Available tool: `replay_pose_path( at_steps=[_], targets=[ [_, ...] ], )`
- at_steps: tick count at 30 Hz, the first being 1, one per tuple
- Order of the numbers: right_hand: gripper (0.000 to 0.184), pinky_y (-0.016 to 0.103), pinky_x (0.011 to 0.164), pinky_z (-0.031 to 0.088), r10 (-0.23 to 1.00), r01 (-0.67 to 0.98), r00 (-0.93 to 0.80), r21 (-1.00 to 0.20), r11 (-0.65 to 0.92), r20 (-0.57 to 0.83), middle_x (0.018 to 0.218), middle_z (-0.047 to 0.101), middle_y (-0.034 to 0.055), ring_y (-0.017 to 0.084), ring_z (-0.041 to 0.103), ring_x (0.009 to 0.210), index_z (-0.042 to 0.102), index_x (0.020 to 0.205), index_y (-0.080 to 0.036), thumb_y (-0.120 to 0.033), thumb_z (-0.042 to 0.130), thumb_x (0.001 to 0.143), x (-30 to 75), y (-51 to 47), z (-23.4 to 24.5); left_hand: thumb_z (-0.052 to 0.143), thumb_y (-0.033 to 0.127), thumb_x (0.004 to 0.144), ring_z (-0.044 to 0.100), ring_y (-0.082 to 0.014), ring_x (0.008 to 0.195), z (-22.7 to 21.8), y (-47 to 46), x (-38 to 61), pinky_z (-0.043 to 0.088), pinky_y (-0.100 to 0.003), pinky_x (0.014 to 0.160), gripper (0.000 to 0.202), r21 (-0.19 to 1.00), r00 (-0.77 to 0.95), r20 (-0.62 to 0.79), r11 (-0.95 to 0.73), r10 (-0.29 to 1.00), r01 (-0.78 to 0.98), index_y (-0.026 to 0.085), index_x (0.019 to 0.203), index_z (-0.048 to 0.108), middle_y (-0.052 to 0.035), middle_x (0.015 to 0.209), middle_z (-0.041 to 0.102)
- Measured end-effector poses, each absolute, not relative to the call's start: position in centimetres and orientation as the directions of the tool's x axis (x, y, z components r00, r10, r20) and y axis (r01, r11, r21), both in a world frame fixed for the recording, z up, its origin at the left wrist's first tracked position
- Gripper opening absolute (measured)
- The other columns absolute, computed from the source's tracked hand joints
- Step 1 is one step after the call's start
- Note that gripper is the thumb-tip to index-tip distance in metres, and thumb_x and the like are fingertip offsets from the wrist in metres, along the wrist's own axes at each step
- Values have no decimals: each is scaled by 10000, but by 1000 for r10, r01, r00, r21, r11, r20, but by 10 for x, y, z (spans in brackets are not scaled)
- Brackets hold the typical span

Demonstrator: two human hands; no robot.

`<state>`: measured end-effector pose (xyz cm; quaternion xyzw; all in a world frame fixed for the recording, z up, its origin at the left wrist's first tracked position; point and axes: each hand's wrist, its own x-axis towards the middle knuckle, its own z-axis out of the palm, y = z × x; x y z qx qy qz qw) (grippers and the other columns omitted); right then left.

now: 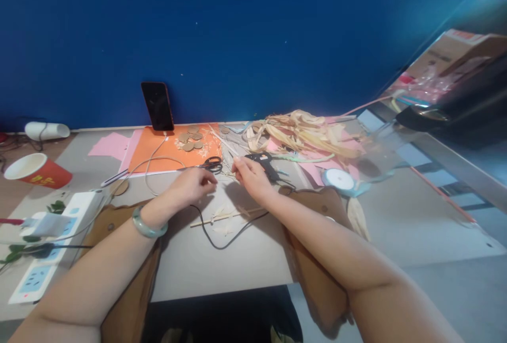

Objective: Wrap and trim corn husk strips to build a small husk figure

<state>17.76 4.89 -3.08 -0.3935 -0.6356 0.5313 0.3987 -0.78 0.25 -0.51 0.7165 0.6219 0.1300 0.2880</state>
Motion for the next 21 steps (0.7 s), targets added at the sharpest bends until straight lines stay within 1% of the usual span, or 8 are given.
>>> replay_pose_path(
  at_steps=[1, 3, 4, 6, 12, 17, 19, 21],
  targets=[
    [496, 227, 454, 260, 924, 108, -374, -985, 131, 82, 469, 367, -64, 81, 318, 441, 506, 657, -186, -631, 434, 864, 178, 50, -32, 523, 319, 771, 583, -172, 671, -5, 6, -10, 382, -262, 605, 260, 498, 93, -134, -14, 987, 867, 184, 848, 731, -44, 769, 699],
    [500, 229, 463, 272, 923, 158, -378, -977, 143, 74, 479, 388, -56, 86, 339, 453, 507, 653, -185, -625, 418, 872, 178, 51, -33, 499, 294, 778, 579, -183, 659, -5, 11, -13, 365, -274, 592, 249, 382, -4, -105, 44, 995, 923, 182, 813, 718, -58, 740, 687],
    [501, 230, 468, 277, 921, 172, -382, -973, 151, 75, 481, 391, -54, 89, 346, 458, 507, 653, -185, -624, 412, 874, 178, 52, -34, 499, 279, 772, 581, -188, 663, -6, 13, -12, 361, -277, 593, 236, 342, -15, -104, 50, 994, 938, 182, 800, 712, -63, 737, 683],
    [501, 231, 478, 285, 917, 184, -391, -969, 165, 82, 484, 386, -54, 92, 352, 465, 505, 652, -187, -623, 404, 877, 178, 52, -34, 506, 262, 762, 589, -192, 680, -8, 14, -10, 358, -277, 596, 211, 304, 10, -114, 25, 993, 953, 184, 783, 701, -70, 760, 680],
    [500, 233, 494, 299, 907, 206, -413, -963, 174, 76, 502, 395, -48, 98, 370, 488, 506, 659, -186, -625, 404, 875, 179, 51, -32, 524, 282, 776, 594, -182, 694, -16, 14, -8, 370, -271, 609, 171, 274, 78, -177, -27, 981, 961, 204, 796, 675, -66, 847, 668],
    [490, 233, 495, 294, 905, 200, -419, -965, 170, 73, 508, 398, -47, 98, 372, 494, 504, 669, -187, -617, 400, 880, 178, 50, -32, 503, 254, 783, 596, -190, 730, -23, 18, -11, 377, -274, 622, 153, 220, 104, -175, -64, 979, 973, 190, 754, 639, -76, 867, 654],
    [479, 233, 499, 295, 901, 182, -424, -967, 179, 87, 504, 390, -50, 98, 368, 492, 503, 667, -188, -603, 402, 884, 178, 51, -33, 495, 241, 774, 587, -192, 694, -22, 18, -11, 371, -282, 604, 150, 233, 94, -186, -49, 978, 971, 187, 720, 625, -77, 840, 653],
    [466, 235, 507, 300, 899, 173, -426, -967, 188, 98, 502, 386, -52, 100, 368, 492, 505, 669, -188, -586, 402, 890, 178, 51, -33, 493, 239, 770, 579, -190, 667, -18, 16, -10, 375, -284, 601, 141, 281, 74, -182, -20, 980, 960, 190, 730, 619, -67, 800, 654]
  ],
)
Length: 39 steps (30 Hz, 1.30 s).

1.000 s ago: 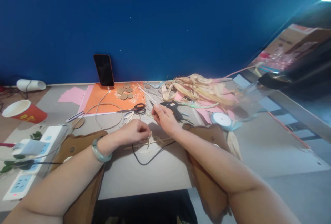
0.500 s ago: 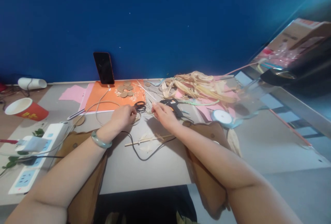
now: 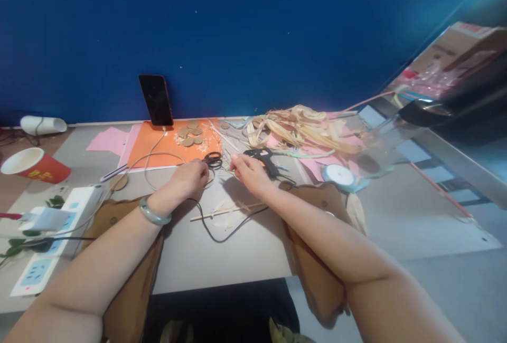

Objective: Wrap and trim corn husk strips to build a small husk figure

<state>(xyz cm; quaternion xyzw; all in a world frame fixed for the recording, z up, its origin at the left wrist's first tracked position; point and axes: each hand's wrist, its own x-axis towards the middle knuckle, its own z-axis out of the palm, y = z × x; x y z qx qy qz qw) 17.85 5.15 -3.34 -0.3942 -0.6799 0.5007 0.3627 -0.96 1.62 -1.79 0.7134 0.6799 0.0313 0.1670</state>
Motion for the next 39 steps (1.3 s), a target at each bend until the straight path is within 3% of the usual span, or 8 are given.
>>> replay_pose_path(
  at_steps=[5, 9, 12, 17, 24, 31, 39],
  targets=[
    [468, 240, 544, 310, 899, 289, -429, -930, 227, 86, 511, 427, -39, 110, 412, 520, 522, 661, -182, -539, 368, 921, 180, 52, -29, 471, 252, 792, 581, -188, 684, -6, 12, -9, 391, -277, 619, 172, 370, 30, -150, 28, 988, 928, 181, 812, 627, -61, 775, 654],
    [458, 248, 564, 285, 851, 506, -525, -796, 332, 21, 554, 501, -8, 123, 455, 565, 523, 619, -179, -502, 417, 926, 181, 48, -28, 512, 230, 762, 599, -204, 748, -13, 14, -11, 396, -285, 652, 165, 322, 66, -161, -10, 985, 947, 190, 844, 649, -69, 845, 661],
    [429, 252, 560, 278, 803, 566, -596, -713, 414, -6, 561, 528, 6, 125, 461, 557, 491, 603, -186, -477, 471, 918, 179, 42, -29, 534, 251, 773, 606, -224, 775, -25, 17, -14, 400, -298, 667, 140, 281, 122, -156, -75, 980, 957, 189, 825, 649, -84, 857, 651],
    [470, 226, 499, 353, 662, 437, -729, -863, 255, -173, 396, 468, -45, 121, 498, 417, 537, 723, -195, -564, 346, 943, 179, 37, -26, 542, 287, 774, 603, -210, 759, -30, 19, -16, 414, -290, 671, 146, 281, 130, -159, -81, 979, 956, 186, 766, 648, -88, 862, 648],
    [480, 208, 385, 295, 814, 282, -579, -948, 147, -46, 459, 364, -82, 75, 421, 334, 505, 709, -183, -592, 365, 918, 178, 43, -27, 558, 272, 712, 585, -182, 698, -12, 14, -16, 395, -269, 622, 142, 444, 65, -128, -1, 990, 896, 188, 740, 668, -51, 797, 671],
    [484, 215, 453, 290, 826, 292, -563, -934, 208, 8, 487, 385, -62, 82, 398, 427, 518, 703, -177, -589, 371, 910, 178, 44, -29, 548, 263, 695, 555, -159, 640, -5, 14, -20, 388, -268, 599, 176, 554, 54, -85, 2, 995, 833, 169, 728, 693, -41, 768, 680],
    [485, 224, 481, 293, 834, 302, -552, -926, 227, 24, 494, 393, -54, 96, 403, 467, 535, 705, -178, -601, 391, 894, 179, 45, -29, 568, 215, 664, 556, -168, 613, 5, 11, -12, 349, -264, 575, 106, 427, -23, -192, 105, 981, 898, 193, 681, 670, -22, 625, 651]
  ],
)
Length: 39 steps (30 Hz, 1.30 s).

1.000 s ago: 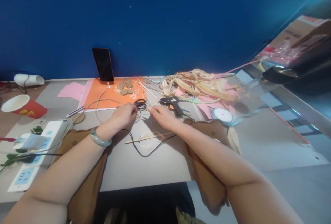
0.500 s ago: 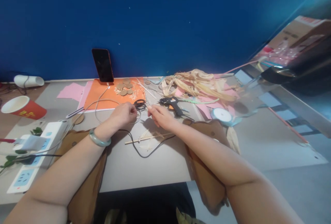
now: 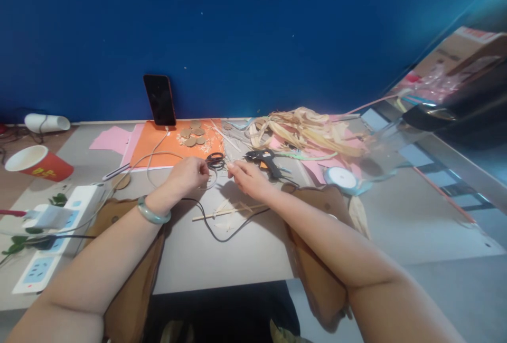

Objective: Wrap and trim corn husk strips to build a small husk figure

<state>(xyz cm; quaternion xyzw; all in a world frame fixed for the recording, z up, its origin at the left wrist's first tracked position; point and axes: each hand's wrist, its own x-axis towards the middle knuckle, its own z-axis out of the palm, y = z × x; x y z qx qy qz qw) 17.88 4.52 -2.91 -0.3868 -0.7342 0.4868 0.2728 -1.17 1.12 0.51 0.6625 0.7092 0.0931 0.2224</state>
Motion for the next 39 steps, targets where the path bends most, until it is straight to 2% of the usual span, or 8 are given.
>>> replay_pose_path(
  at_steps=[9, 11, 15, 18, 22, 32, 36, 39],
  targets=[
    [466, 231, 495, 293, 844, 287, -536, -935, 209, 24, 504, 397, -50, 99, 396, 482, 529, 701, -180, -580, 394, 900, 179, 44, -28, 589, 229, 653, 511, -146, 563, -5, 13, -19, 346, -262, 548, 103, 588, -24, -63, 57, 998, 807, 183, 719, 654, -11, 627, 618],
    [466, 233, 500, 293, 853, 269, -521, -941, 205, 37, 514, 394, -48, 101, 390, 495, 529, 697, -180, -579, 398, 899, 178, 43, -27, 617, 271, 672, 515, -134, 569, -7, 14, -17, 365, -251, 546, 115, 736, -42, -33, 53, 999, 674, 169, 717, 646, -14, 649, 621],
    [414, 229, 522, 296, 869, 218, -486, -950, 226, 95, 571, 406, -46, 90, 366, 536, 518, 682, -172, -555, 530, 838, 178, 43, -21, 726, 347, 645, 474, -87, 498, -9, 12, -5, 360, -216, 494, 235, 974, 0, -156, 154, 988, 165, 144, 718, 633, 13, 574, 570],
    [354, 220, 531, 298, 867, 220, -487, -945, 242, 109, 601, 428, -48, 83, 353, 558, 571, 741, -154, -490, 681, 738, 179, 42, -18, 779, 344, 627, 417, -47, 442, -11, 8, 4, 307, -183, 453, 268, 969, 42, -221, 224, 974, -108, 146, 714, 621, 46, 518, 523],
    [292, 218, 544, 310, 846, 191, -520, -950, 247, 115, 605, 456, -40, 82, 363, 569, 605, 758, -136, -416, 683, 741, 179, 41, -17, 804, 340, 637, 458, -32, 465, -13, 5, 10, 332, -159, 467, 286, 937, 75, -231, 243, 970, -251, 156, 734, 607, 38, 588, 588],
    [240, 221, 553, 309, 843, 178, -518, -946, 272, 145, 606, 442, -40, 80, 364, 577, 515, 663, -152, -336, 611, 785, 179, 40, -13, 805, 345, 646, 515, -44, 501, -11, 1, 11, 435, -174, 524, 284, 964, 66, -183, 192, 981, -186, 137, 730, 630, 22, 614, 608],
    [301, 224, 550, 307, 857, 166, -490, -948, 270, 158, 610, 428, -42, 82, 357, 574, 504, 675, -161, -411, 624, 791, 179, 40, -15, 811, 349, 626, 521, -57, 483, -6, 0, 13, 451, -178, 497, 300, 958, 28, -204, 205, 979, -200, 136, 708, 617, 27, 574, 585],
    [407, 231, 528, 303, 874, 108, -457, -965, 239, 165, 585, 391, -46, 87, 347, 543, 513, 713, -172, -553, 508, 855, 179, 38, -20, 818, 326, 605, 522, -58, 477, -5, 0, 15, 471, -182, 488, 295, 944, 14, -211, 207, 977, -258, 141, 689, 605, 34, 577, 577]
  ],
)
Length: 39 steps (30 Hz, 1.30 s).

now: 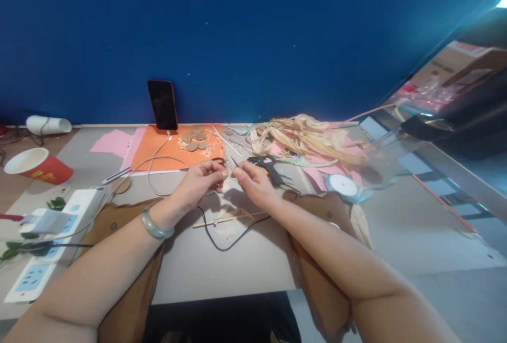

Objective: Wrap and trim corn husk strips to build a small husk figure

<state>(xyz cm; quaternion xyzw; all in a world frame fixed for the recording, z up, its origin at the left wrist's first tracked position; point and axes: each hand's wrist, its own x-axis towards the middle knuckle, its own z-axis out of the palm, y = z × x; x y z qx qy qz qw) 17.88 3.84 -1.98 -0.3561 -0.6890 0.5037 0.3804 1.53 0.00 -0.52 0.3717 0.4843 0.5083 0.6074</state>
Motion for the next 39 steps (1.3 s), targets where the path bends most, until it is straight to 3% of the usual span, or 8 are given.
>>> replay_pose_path(
  at_steps=[3, 12, 26, 33, 36, 39],
  targets=[
    [502, 238, 498, 293, 869, 94, -476, -975, 202, 134, 546, 371, -47, 96, 348, 508, 518, 736, -180, -624, 355, 903, 178, 37, -24, 802, 320, 625, 531, -59, 496, -7, 0, 17, 492, -185, 503, 274, 942, 33, -180, 182, 983, -284, 137, 694, 609, 27, 595, 582],
    [501, 242, 539, 324, 839, 184, -512, -932, 313, 181, 552, 428, -38, 95, 391, 531, 459, 657, -185, -603, 365, 917, 177, 34, -21, 791, 324, 616, 544, -69, 483, -1, -3, 22, 500, -193, 516, 288, 938, 22, -164, 163, 986, -306, 137, 697, 587, 32, 540, 575],
    [486, 245, 538, 321, 830, 179, -520, -924, 337, 202, 569, 423, -37, 100, 388, 540, 425, 637, -193, -583, 371, 922, 176, 33, -20, 809, 324, 586, 557, -77, 479, 0, -5, 23, 500, -203, 526, 311, 928, 27, -188, 186, 982, -323, 133, 663, 577, 17, 531, 597],
    [500, 249, 529, 321, 853, 186, -495, -939, 288, 164, 544, 432, -33, 103, 399, 522, 460, 649, -192, -607, 374, 914, 177, 32, -21, 801, 333, 625, 552, -75, 494, 0, -6, 23, 464, -188, 500, 289, 936, 31, -181, 181, 983, -303, 136, 673, 595, 20, 552, 587],
    [521, 244, 494, 304, 875, 150, -468, -964, 220, 127, 510, 391, -47, 99, 366, 483, 484, 683, -192, -646, 350, 901, 177, 34, -24, 794, 340, 640, 524, -64, 469, -1, -5, 22, 406, -165, 443, 290, 943, -14, -164, 153, 986, -294, 136, 701, 596, 18, 542, 591],
    [523, 240, 477, 288, 882, 132, -458, -973, 187, 108, 494, 369, -55, 95, 348, 467, 485, 688, -193, -662, 363, 887, 176, 36, -27, 781, 347, 659, 548, -68, 484, -1, -4, 20, 451, -176, 491, 292, 949, -105, -133, 96, 986, -301, 141, 738, 590, 15, 568, 614]
  ],
)
